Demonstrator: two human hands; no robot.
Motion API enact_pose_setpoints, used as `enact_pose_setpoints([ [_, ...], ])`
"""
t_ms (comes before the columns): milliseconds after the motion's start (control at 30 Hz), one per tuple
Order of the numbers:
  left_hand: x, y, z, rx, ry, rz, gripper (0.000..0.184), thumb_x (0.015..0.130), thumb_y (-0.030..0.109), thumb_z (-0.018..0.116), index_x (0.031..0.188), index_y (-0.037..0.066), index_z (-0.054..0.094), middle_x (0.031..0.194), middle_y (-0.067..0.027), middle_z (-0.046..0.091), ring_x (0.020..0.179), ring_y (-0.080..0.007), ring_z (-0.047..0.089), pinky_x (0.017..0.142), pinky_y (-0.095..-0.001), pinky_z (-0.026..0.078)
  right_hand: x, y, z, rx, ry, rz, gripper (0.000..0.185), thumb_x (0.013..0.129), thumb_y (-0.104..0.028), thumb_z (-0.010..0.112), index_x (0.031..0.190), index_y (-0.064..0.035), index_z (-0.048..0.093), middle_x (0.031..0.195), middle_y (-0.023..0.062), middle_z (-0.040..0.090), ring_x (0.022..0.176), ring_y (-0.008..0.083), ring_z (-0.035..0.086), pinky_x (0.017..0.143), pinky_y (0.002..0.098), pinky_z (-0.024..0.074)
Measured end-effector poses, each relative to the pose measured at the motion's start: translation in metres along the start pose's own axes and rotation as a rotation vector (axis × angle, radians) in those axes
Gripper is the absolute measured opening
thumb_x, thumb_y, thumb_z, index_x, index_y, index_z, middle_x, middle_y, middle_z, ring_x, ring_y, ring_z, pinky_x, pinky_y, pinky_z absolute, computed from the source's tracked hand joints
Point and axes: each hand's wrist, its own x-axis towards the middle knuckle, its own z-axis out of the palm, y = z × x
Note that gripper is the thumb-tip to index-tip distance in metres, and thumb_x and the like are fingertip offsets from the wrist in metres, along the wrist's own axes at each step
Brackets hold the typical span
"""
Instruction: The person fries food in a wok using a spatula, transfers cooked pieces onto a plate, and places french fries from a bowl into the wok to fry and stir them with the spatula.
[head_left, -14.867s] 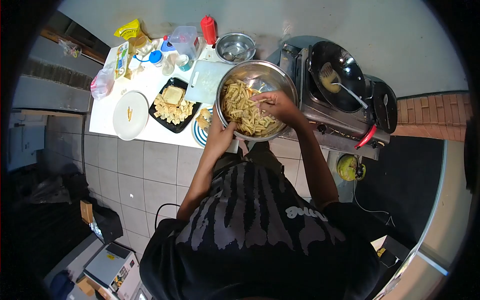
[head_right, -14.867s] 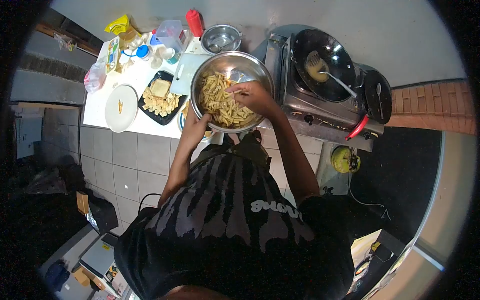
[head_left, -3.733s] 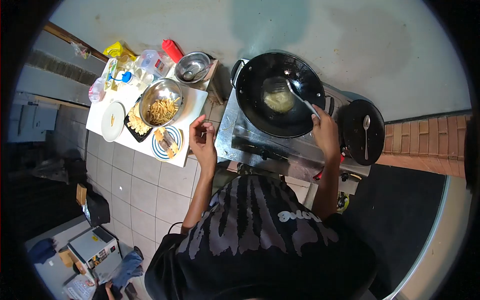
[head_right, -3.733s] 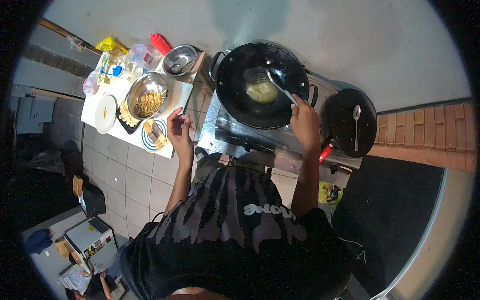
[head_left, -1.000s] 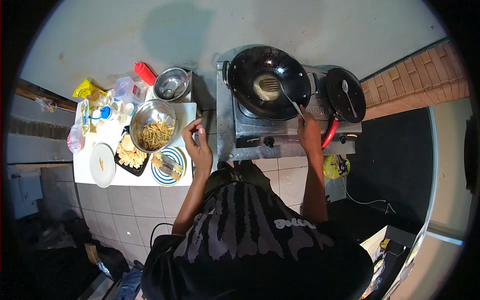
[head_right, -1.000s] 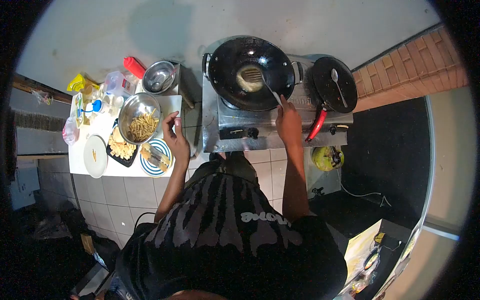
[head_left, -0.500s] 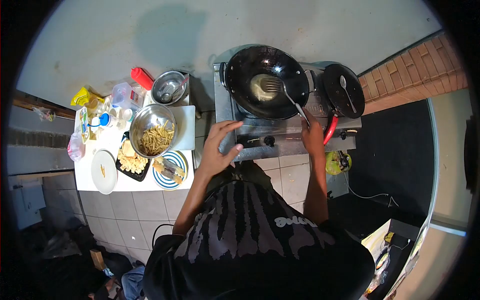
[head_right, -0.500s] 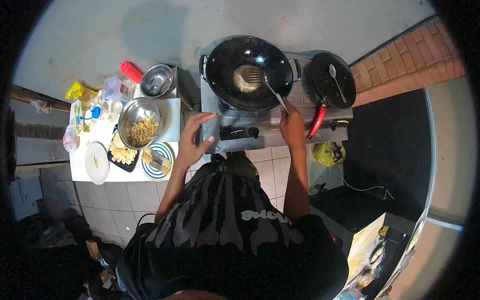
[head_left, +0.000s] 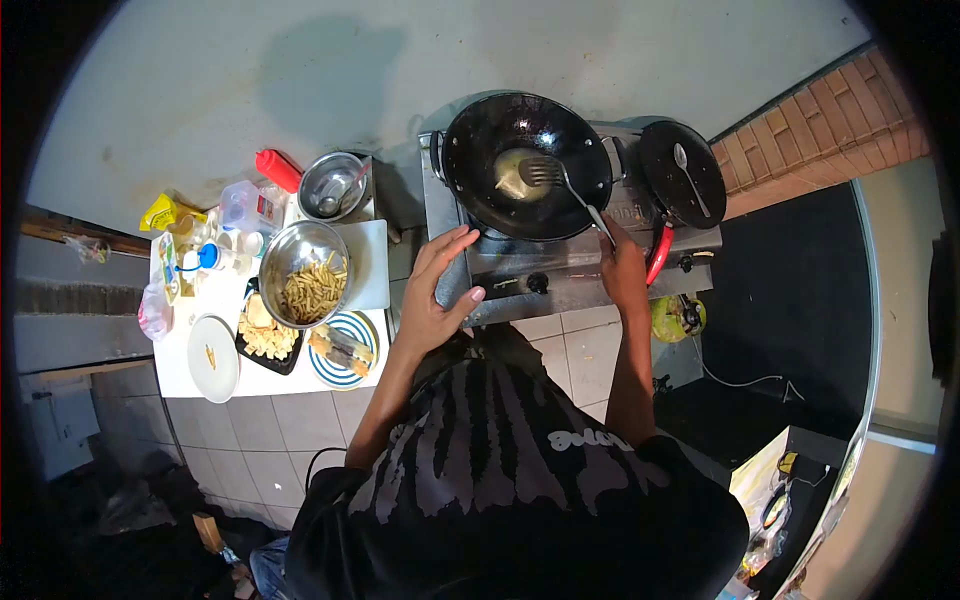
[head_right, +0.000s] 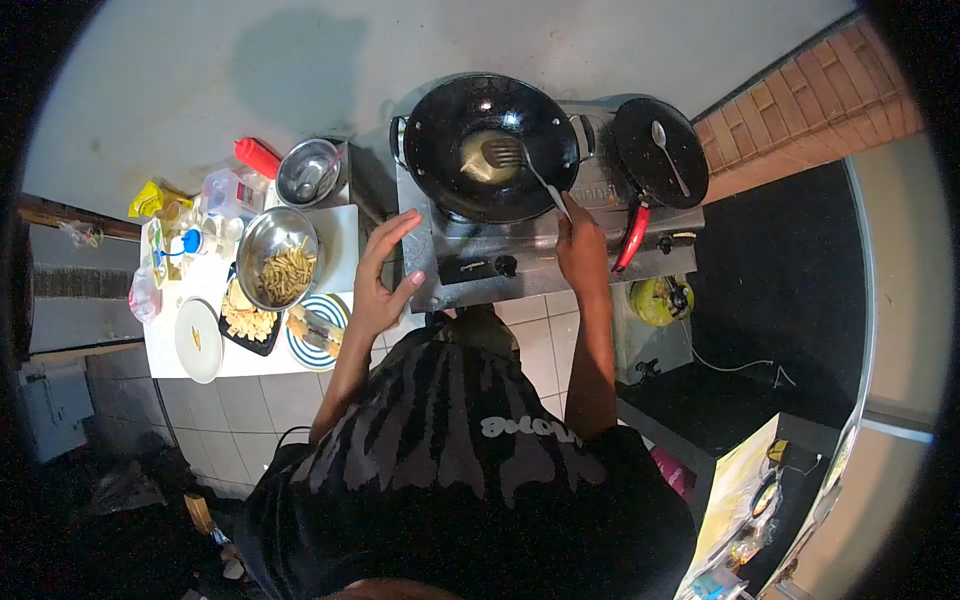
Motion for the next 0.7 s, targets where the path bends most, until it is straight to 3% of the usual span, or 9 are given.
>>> enact_pose_setpoints([
  [267,0.024,0.053,-0.023,-0.02,0.013,0.147,0.053,0.076,0.02,0.07,0.124,0.003,0.057,0.126,-0.0144,0.057,0.122,-0.0299,0.049,0.104,-0.0389,0.035,0.011,-0.012,-0.02,0.386,-0.024,0.201,0.041,0.099,-0.027,0.049,0.128,0.0014,0.053,0.114,0.0247,0.062,0.106,0.0343,0.062,0.087,0.0361,0.0456],
  [433,0.02,0.045,-0.014,-0.001,0.021,0.082,0.044,0.079,0.016,0.069,0.12,0.004,0.06,0.123,-0.014,0.059,0.117,-0.0284,0.053,0.101,-0.0371,0.038,0.016,-0.005,-0.02,0.095,0.038,0.006,0.036,0.097,-0.021,0.052,0.125,0.0011,0.055,0.114,0.0255,0.062,0.107,0.0387,0.06,0.088,0.0395,0.0464],
  [700,0.021,0.029,0.006,-0.088,0.048,-0.055,0.032,0.079,0.009,0.067,0.11,0.002,0.065,0.111,-0.0129,0.065,0.108,-0.0259,0.058,0.096,-0.0343,0.041,0.02,0.0,-0.029,0.054,-0.013,0.03,0.032,0.095,-0.016,0.052,0.123,-0.0012,0.057,0.114,0.0253,0.061,0.107,0.0404,0.059,0.088,0.0416,0.0469],
])
